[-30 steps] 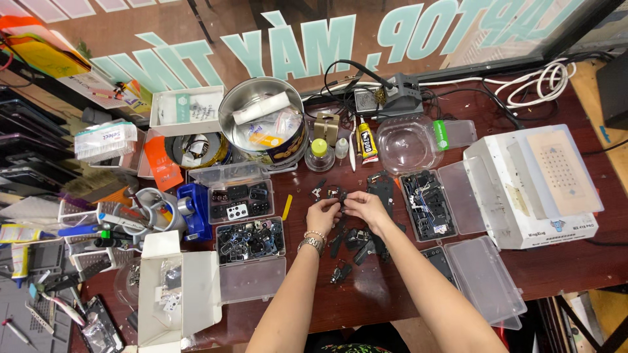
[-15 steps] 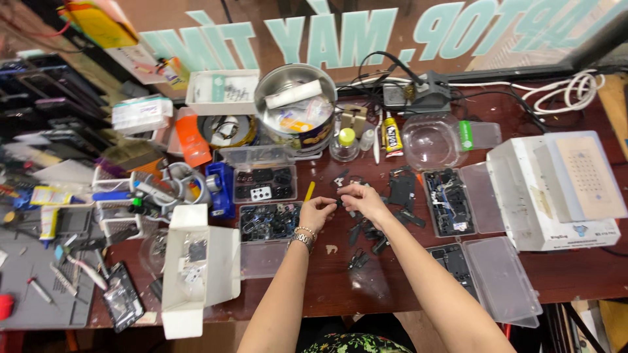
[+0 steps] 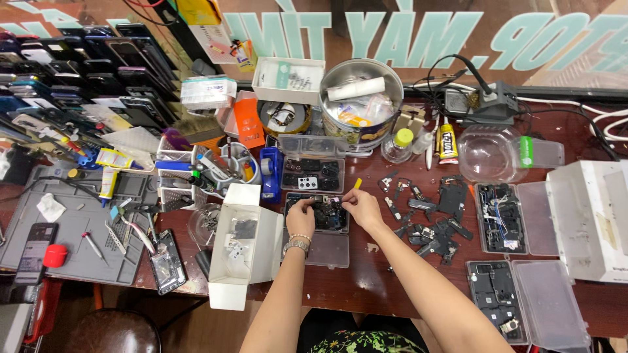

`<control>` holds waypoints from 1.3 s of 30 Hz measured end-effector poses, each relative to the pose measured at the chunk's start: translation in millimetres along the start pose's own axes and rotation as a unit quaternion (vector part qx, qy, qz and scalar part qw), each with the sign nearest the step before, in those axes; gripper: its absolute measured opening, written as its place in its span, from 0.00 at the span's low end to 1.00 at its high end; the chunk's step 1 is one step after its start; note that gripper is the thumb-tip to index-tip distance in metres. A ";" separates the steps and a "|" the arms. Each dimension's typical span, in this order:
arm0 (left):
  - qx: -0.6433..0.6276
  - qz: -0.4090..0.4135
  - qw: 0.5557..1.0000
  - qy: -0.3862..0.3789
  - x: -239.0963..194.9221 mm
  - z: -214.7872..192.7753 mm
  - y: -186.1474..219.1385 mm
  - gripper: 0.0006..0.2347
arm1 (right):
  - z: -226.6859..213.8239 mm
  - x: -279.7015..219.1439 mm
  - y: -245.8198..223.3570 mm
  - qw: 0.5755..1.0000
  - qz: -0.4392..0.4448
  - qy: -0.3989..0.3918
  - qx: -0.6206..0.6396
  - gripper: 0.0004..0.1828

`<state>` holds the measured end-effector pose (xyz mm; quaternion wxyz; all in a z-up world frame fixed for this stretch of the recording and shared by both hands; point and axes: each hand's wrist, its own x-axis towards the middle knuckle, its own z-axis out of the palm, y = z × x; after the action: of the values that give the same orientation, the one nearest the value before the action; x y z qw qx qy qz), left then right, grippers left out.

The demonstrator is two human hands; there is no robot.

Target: The person sorts small electronic components and phone parts on a cluttered workbench, placing them into clear plastic storage boxes. They handle various items including circuit boards, connectors, and screws, organizing them into separate compartments.

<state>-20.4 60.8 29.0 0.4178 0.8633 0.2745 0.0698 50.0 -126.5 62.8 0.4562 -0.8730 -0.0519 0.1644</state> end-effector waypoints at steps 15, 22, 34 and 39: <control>0.198 0.212 0.957 -0.015 -18.1 -21.5 37.4 0.15 | -1.8 -26.2 -44.8 0.977 -0.135 0.001 -0.165 0.12; 0.188 0.160 0.966 -0.074 -22.5 -5.8 58.6 0.13 | -9.8 -37.8 -22.6 0.980 -0.133 0.035 -0.141 0.13; 0.051 0.184 0.961 -0.199 -51.6 97.3 116.5 0.07 | -150.6 -41.2 109.7 0.967 0.124 0.175 0.136 0.13; 0.078 0.128 0.959 -0.243 -65.6 128.0 114.9 0.07 | -175.3 -73.7 139.5 0.992 0.088 0.087 -0.013 0.15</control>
<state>17.0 -119.1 41.3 0.3907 0.9120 0.0571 -0.1107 31.1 -361.6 59.8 0.4316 -0.8909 0.0626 0.1266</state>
